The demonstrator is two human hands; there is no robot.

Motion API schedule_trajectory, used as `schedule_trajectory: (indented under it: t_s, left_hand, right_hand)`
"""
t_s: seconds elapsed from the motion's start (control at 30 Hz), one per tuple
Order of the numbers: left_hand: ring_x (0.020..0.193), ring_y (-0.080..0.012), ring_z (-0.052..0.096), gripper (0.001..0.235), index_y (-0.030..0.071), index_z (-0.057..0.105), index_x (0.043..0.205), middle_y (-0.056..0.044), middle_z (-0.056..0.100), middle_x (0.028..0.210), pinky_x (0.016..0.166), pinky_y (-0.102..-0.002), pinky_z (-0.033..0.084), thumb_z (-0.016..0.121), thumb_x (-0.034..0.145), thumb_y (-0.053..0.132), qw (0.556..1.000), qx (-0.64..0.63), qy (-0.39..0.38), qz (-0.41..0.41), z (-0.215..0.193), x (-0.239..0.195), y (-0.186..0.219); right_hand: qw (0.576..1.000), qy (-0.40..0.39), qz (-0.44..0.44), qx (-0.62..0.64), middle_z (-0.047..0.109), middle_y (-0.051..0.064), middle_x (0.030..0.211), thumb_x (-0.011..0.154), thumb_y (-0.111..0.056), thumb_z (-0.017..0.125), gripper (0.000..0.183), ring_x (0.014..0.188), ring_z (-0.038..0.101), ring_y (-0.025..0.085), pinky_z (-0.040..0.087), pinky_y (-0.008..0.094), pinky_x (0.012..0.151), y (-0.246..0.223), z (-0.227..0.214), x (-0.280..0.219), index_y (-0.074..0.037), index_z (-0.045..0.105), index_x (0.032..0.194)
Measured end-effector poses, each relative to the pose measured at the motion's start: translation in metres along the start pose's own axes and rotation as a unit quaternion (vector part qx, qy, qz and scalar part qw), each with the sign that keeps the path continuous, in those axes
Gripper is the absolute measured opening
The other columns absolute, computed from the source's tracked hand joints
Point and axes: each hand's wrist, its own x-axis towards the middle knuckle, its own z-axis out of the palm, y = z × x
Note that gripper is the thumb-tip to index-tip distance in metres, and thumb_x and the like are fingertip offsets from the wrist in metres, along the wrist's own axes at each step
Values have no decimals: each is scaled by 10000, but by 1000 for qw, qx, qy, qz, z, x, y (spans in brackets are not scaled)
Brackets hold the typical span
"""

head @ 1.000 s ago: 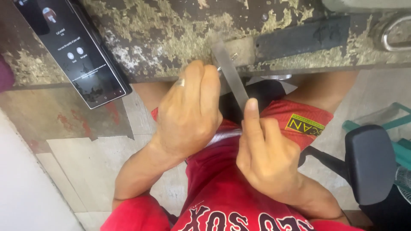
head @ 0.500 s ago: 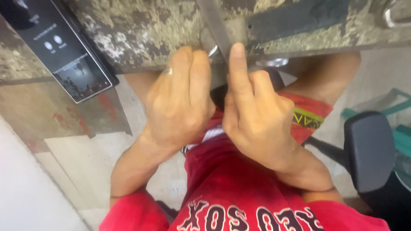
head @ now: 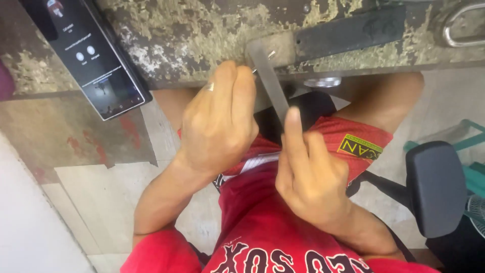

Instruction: Manually filing a key and testing its fit in a lock cylinder for final adjustments.

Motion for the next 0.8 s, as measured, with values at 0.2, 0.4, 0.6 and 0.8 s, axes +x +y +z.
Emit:
schedule_trajectory:
  t_s: [0.2,0.4,0.6,0.8]
  left_hand:
    - [588,-158,421,370,27,604,959,-61,528,844,502,-287,412,269,993,-126,1000,15,6,4,-1,0,1]
    - [581,-156,410,356,-2,616,950,-73,515,851,491,-283,396,325,868,-189,1000,-23,-5,-5,0,-2,0]
    - [561,-174,414,321,18,607,981,-65,499,844,481,-300,384,337,917,-144,1000,-12,-13,-6,-2,-1,0]
    - [548,-168,375,337,47,581,937,-55,477,830,476,-297,369,288,988,-111,1000,-11,1,-5,1,0,-2]
  right_hand:
    - [998,-5,47,-33,466,46,933,1168,-14,627,501,655,438,211,413,365,548,15,17,41,1,418,1623]
    - [1000,-1,-16,-12,489,113,845,1062,54,624,391,617,431,220,314,372,439,0,-2,10,193,527,1415]
    - [999,-35,36,-2,417,74,888,1121,-17,572,471,594,393,211,354,375,459,0,0,29,71,445,1566]
    - [999,2,12,-39,426,49,883,1144,-9,629,454,633,447,205,399,363,503,13,12,34,74,469,1561]
